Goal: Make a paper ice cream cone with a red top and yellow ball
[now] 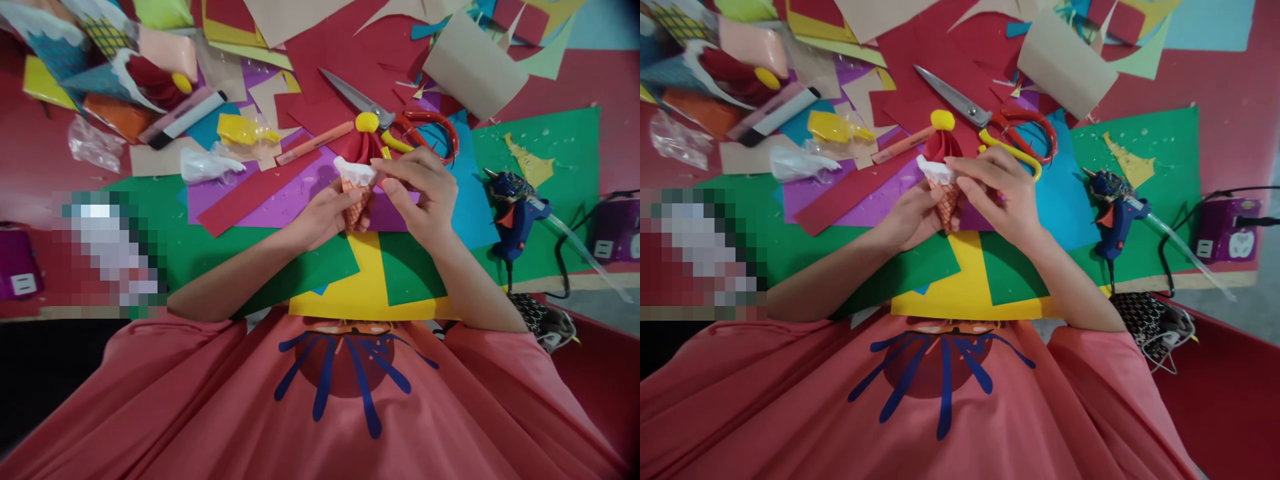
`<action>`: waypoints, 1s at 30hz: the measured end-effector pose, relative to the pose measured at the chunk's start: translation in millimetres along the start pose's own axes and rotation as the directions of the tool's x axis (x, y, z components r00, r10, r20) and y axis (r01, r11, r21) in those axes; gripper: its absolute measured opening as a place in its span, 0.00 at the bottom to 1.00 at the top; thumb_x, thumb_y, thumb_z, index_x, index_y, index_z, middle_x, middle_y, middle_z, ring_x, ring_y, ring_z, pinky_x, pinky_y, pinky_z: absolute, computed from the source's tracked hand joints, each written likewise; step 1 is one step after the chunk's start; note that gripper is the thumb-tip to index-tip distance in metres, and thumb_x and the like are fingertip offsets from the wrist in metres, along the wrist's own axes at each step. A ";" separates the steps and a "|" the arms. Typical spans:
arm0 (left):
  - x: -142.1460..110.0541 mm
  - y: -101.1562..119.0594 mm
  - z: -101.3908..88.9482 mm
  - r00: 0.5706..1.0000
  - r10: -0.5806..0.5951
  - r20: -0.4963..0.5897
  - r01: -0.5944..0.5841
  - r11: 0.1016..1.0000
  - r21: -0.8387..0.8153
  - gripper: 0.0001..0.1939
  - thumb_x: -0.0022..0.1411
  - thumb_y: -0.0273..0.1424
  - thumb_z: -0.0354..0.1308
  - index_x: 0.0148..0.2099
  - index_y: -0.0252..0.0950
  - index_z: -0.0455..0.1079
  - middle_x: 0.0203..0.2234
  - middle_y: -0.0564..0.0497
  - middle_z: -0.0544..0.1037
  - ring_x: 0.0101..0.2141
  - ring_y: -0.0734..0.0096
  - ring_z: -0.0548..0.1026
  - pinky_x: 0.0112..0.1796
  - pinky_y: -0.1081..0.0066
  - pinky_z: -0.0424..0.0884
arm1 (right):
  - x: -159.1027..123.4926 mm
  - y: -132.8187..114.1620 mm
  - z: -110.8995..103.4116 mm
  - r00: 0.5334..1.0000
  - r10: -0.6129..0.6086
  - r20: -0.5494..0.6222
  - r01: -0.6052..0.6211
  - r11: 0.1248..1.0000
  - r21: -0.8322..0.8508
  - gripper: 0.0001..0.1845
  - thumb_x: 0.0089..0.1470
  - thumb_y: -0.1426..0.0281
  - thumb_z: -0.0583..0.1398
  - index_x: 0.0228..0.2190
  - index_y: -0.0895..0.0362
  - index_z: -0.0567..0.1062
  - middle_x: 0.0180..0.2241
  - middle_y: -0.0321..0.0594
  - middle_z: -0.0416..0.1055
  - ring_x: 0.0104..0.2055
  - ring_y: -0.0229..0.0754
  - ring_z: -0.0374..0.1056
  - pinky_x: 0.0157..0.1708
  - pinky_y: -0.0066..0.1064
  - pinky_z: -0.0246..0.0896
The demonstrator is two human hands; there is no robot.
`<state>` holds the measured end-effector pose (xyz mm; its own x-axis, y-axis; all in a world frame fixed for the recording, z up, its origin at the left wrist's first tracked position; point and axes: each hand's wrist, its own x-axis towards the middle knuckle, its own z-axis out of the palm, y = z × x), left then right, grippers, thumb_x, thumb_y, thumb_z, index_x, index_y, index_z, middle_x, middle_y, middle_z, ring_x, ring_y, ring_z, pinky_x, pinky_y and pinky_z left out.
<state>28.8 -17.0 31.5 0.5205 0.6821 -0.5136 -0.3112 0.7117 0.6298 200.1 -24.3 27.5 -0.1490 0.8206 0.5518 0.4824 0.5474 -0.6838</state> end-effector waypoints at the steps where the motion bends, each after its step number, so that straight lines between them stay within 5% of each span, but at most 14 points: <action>1: -0.6 0.9 0.2 1.000 0.004 0.000 -0.004 1.000 -0.025 0.14 0.67 0.41 0.58 0.40 0.34 0.68 0.21 0.58 0.72 0.17 0.81 0.71 0.21 0.79 0.67 | -0.8 -0.1 0.8 0.999 0.031 -0.010 -0.031 0.999 0.020 0.12 0.64 0.59 0.58 0.45 0.45 0.78 0.31 0.34 0.74 0.31 0.36 0.71 0.31 0.31 0.72; 5: -2.0 4.1 0.8 1.000 -0.003 0.022 0.005 0.996 -0.091 0.13 0.67 0.39 0.56 0.38 0.34 0.69 0.19 0.58 0.71 0.14 0.83 0.65 0.18 0.79 0.60 | -2.1 1.1 4.1 0.989 0.128 -0.070 -0.126 0.992 0.029 0.14 0.63 0.56 0.58 0.44 0.48 0.77 0.30 0.34 0.73 0.25 0.34 0.67 0.22 0.29 0.66; 12: 0.2 1.2 -1.6 0.998 -0.002 0.062 0.005 0.998 -0.056 0.12 0.66 0.36 0.57 0.33 0.34 0.67 0.20 0.56 0.71 0.16 0.83 0.65 0.19 0.78 0.59 | 2.3 -3.1 1.0 0.998 -0.064 0.020 0.064 0.998 0.006 0.10 0.63 0.65 0.59 0.43 0.51 0.79 0.30 0.35 0.77 0.33 0.37 0.72 0.32 0.32 0.72; 16: 2.8 -4.5 -9.6 0.985 0.116 0.124 -0.114 0.993 -0.025 0.12 0.58 0.37 0.64 0.36 0.35 0.67 0.24 0.54 0.75 0.21 0.78 0.71 0.22 0.76 0.65 | 1.3 -2.4 -0.1 1.000 -0.021 -0.013 0.021 1.000 0.005 0.10 0.64 0.62 0.58 0.42 0.49 0.79 0.29 0.35 0.75 0.30 0.37 0.70 0.29 0.32 0.69; 20: 3.9 -9.7 -16.1 0.932 0.340 0.127 -0.360 0.915 0.185 0.20 0.54 0.40 0.69 0.42 0.42 0.63 0.28 0.58 0.75 0.23 0.77 0.73 0.27 0.74 0.68 | -0.8 -2.5 -0.6 0.996 -0.040 -0.076 0.036 0.998 -0.051 0.15 0.64 0.57 0.56 0.45 0.48 0.77 0.27 0.34 0.72 0.27 0.37 0.69 0.26 0.32 0.68; 24: 8.4 -16.4 -24.7 0.886 0.446 0.132 -0.461 0.810 0.362 0.20 0.58 0.43 0.66 0.46 0.42 0.63 0.36 0.55 0.72 0.29 0.78 0.71 0.34 0.72 0.68 | -3.5 -5.2 -2.7 0.985 -0.172 0.027 0.174 0.978 -0.118 0.16 0.67 0.61 0.53 0.49 0.49 0.76 0.29 0.33 0.77 0.24 0.32 0.69 0.26 0.27 0.69; 28: 14.0 -21.4 -32.9 0.827 0.532 0.180 -0.553 0.715 0.428 0.24 0.59 0.46 0.65 0.50 0.40 0.64 0.42 0.51 0.70 0.43 0.72 0.71 0.45 0.70 0.69 | -7.4 -4.9 -2.8 0.975 -0.117 0.186 0.145 0.979 -0.140 0.20 0.68 0.60 0.50 0.53 0.52 0.74 0.26 0.31 0.76 0.20 0.27 0.64 0.24 0.20 0.64; 30: 13.3 -20.6 -31.9 0.837 0.521 0.167 -0.538 0.729 0.422 0.22 0.58 0.45 0.66 0.49 0.40 0.65 0.42 0.52 0.70 0.43 0.71 0.70 0.45 0.71 0.69 | -8.5 -4.2 -2.0 0.971 -0.110 0.210 0.137 0.983 -0.119 0.21 0.69 0.60 0.49 0.55 0.51 0.73 0.21 0.28 0.71 0.19 0.26 0.61 0.25 0.19 0.62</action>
<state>16.8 -17.2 -7.0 0.4059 0.9139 -0.0045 -0.1714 0.0809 0.9819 201.1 -33.9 26.6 -0.3796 0.7712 0.5111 0.5562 0.6316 -0.5400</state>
